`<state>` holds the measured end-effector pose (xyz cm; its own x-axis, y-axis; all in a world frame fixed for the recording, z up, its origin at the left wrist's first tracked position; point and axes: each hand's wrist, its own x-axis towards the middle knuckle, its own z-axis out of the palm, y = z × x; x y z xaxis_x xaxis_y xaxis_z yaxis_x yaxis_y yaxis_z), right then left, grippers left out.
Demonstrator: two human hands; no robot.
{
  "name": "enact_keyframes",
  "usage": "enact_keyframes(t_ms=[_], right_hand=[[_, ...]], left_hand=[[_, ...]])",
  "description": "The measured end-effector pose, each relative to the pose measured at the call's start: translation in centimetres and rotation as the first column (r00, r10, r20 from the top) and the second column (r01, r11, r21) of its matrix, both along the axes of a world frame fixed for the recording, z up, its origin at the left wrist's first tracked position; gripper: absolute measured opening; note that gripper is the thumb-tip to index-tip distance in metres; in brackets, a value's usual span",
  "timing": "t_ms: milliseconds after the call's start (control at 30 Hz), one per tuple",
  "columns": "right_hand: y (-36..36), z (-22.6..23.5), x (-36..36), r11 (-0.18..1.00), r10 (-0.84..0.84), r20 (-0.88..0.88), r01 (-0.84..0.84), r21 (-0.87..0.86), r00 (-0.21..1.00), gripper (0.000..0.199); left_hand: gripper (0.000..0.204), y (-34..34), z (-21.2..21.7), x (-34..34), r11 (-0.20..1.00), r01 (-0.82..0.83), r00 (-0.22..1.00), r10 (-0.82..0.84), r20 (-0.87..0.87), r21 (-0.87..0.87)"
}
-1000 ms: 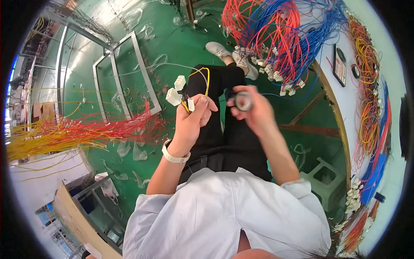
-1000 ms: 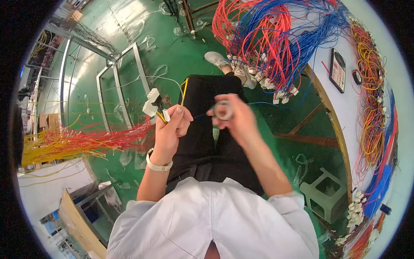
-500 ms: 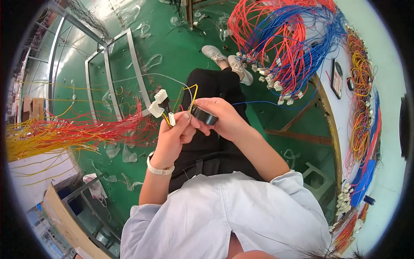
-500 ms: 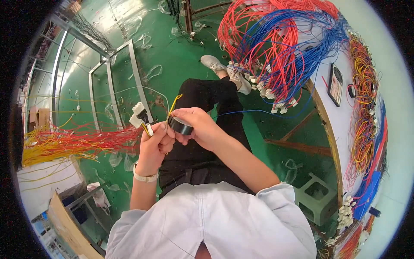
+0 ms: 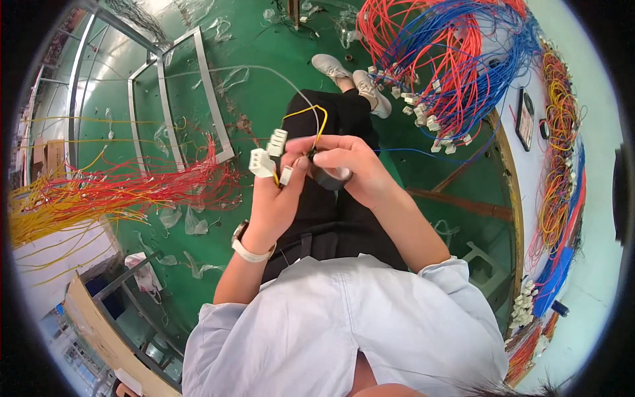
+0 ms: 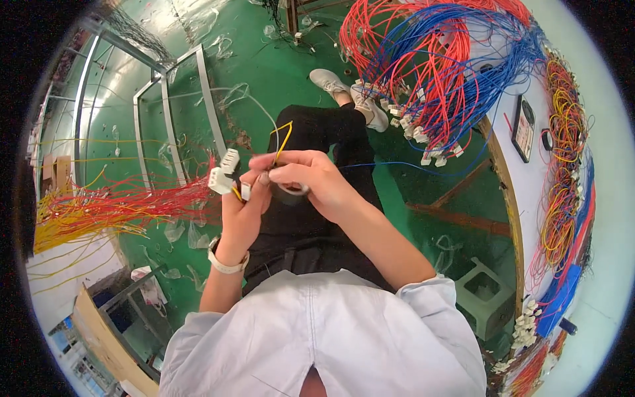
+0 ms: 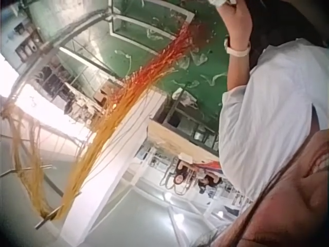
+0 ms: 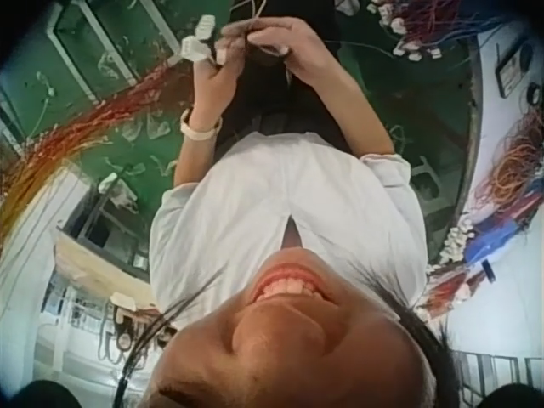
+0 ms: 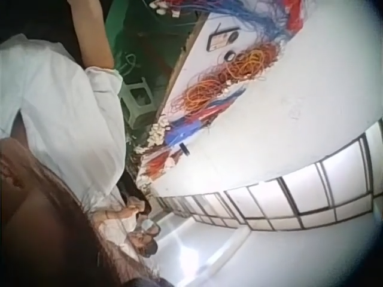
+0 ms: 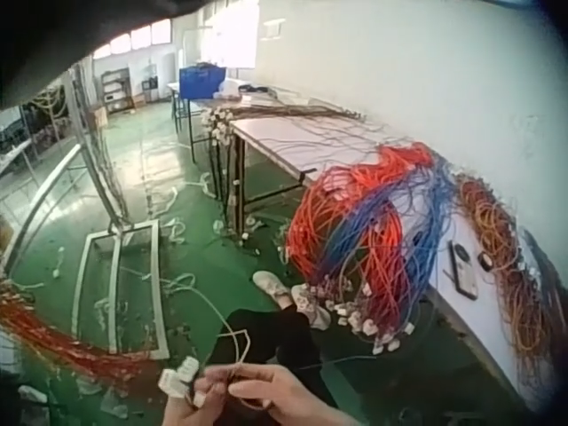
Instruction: Organizing, bundling, and applying tape to multi-colored electrical wire harnesses on a factory production floor.
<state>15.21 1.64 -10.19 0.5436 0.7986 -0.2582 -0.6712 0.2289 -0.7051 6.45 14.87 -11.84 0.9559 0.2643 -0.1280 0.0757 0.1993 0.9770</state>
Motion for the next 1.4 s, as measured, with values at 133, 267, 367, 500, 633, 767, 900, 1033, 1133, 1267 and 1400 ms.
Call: enact_keyframes(t_ms=[133,267,367,500,633,767,900,1033,1133,1267,1400], right_hand=[[-2.1,-1.0,0.3,0.994,-0.080,0.084,0.073,0.084,0.993,0.061],[-1.5,-2.7,0.4,0.998,-0.068,0.205,0.069,0.003,0.976,0.052],[1.1,-2.4,1.2,0.995,-0.092,0.134,0.087,0.046,0.987,0.047],[3.0,-4.7,1.7,0.912,0.051,-0.039,-0.031,0.409,0.998,0.047],[4.6,-4.3,1.0,0.929,-0.303,0.072,0.278,0.243,0.950,0.037],[2.7,-4.9,2.4,0.988,-0.121,0.289,0.088,0.124,0.949,0.028],[0.8,-5.8,2.4,0.985,-0.175,0.522,0.147,0.095,0.835,0.034],[0.2,-5.4,1.8,0.986,-0.044,0.566,0.129,-0.110,0.823,0.039],[0.5,-4.2,1.4,0.980,-0.113,0.465,0.177,-0.096,0.878,0.042],[-0.5,-3.1,1.8,0.995,-0.091,0.305,0.102,-0.021,0.948,0.050],[-0.4,-2.1,1.9,0.975,-0.107,-0.045,0.114,0.192,0.993,0.053]], left_hand=[[0.017,0.5,-1.3,0.0,0.992,-0.073,0.997,0.072,-0.017,-0.099],[0.021,0.3,-1.4,0.5,0.990,0.016,1.000,-0.019,-0.015,-0.143],[0.020,-0.4,-0.7,0.5,0.987,0.034,0.999,-0.037,-0.019,-0.160],[0.019,-0.7,-1.3,0.5,0.987,0.047,0.994,-0.030,0.106,-0.153],[0.021,-0.4,-0.5,0.7,0.995,-0.021,0.999,0.024,0.027,-0.095],[0.025,0.8,-1.5,1.0,1.000,0.016,0.998,-0.014,-0.057,0.025],[0.010,1.6,-1.8,1.3,0.951,-0.002,1.000,0.000,0.007,0.308],[0.015,1.5,-2.1,1.8,0.592,-0.171,0.978,0.007,0.208,0.788],[0.015,0.9,-3.0,2.1,0.690,-0.268,0.958,0.118,0.260,0.672],[0.009,0.7,-3.3,1.7,0.751,-0.212,0.971,0.087,0.224,0.625],[0.010,0.6,-3.3,1.5,0.956,-0.146,0.989,0.138,0.049,0.256]])
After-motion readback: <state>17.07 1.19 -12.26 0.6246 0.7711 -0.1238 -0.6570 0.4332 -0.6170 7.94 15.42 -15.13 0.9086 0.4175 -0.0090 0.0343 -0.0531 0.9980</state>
